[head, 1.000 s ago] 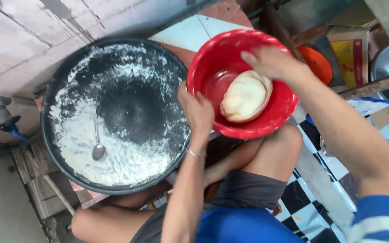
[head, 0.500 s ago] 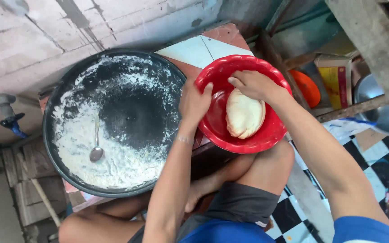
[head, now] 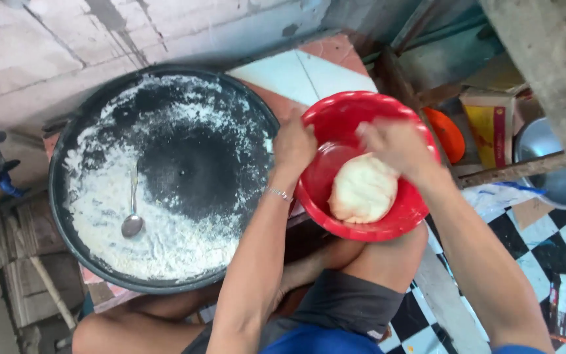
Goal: Kneading dough in a bowl and shaping it into small balls on a tray.
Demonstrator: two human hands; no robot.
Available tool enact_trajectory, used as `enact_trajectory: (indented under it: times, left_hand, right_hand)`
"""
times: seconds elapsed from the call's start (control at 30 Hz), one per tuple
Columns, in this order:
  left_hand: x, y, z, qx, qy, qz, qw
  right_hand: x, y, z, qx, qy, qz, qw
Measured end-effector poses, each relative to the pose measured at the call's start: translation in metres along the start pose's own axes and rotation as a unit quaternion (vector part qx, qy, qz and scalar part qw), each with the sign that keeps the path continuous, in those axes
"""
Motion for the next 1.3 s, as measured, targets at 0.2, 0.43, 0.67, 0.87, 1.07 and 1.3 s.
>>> enact_trajectory:
  times: [0.2, 0.43, 0.67, 0.87, 1.07, 1.3]
  left_hand:
    - [0.007, 0.007, -0.004, -0.002, 0.013, 0.055, 0.998]
    - [0.015, 0.009, -0.006, -0.050, 0.011, 0.117, 0.992]
    - [0.011, -0.009, 0.003, -0.028, 0.025, 0.100, 0.994]
    - [0.023, -0.005, 0.001, -0.061, 0.005, 0.172, 0.983]
    - [0.022, -0.004, 0.006, -0.099, 0.008, 0.207, 0.973]
    - [0.008, -0.009, 0.007, -0.086, -0.005, 0.213, 0.973]
  right_hand:
    - [-0.014, 0.079, -0.030, 0.195, -0.041, -0.045, 0.979]
    - [0.089, 0.039, 0.042, 0.221, -0.044, 0.223, 0.948]
    - [0.057, 0.025, 0.012, 0.047, -0.126, 0.185, 0.973]
    - [0.006, 0.035, -0.003, 0.295, 0.036, 0.005, 0.955]
    - [0.050, 0.023, 0.043, 0.160, -0.014, 0.129, 0.979]
    - [0.057, 0.085, 0.001, -0.105, -0.059, 0.236, 0.964]
Point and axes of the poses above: each hand's wrist, its own z-axis away from the middle knuckle, its own y-axis out of the palm, x = y × z, the point moved 3 cm from there along -z, towards the middle knuckle, and after that the axes turned 11 degrees about z, right-handed, at the moved point
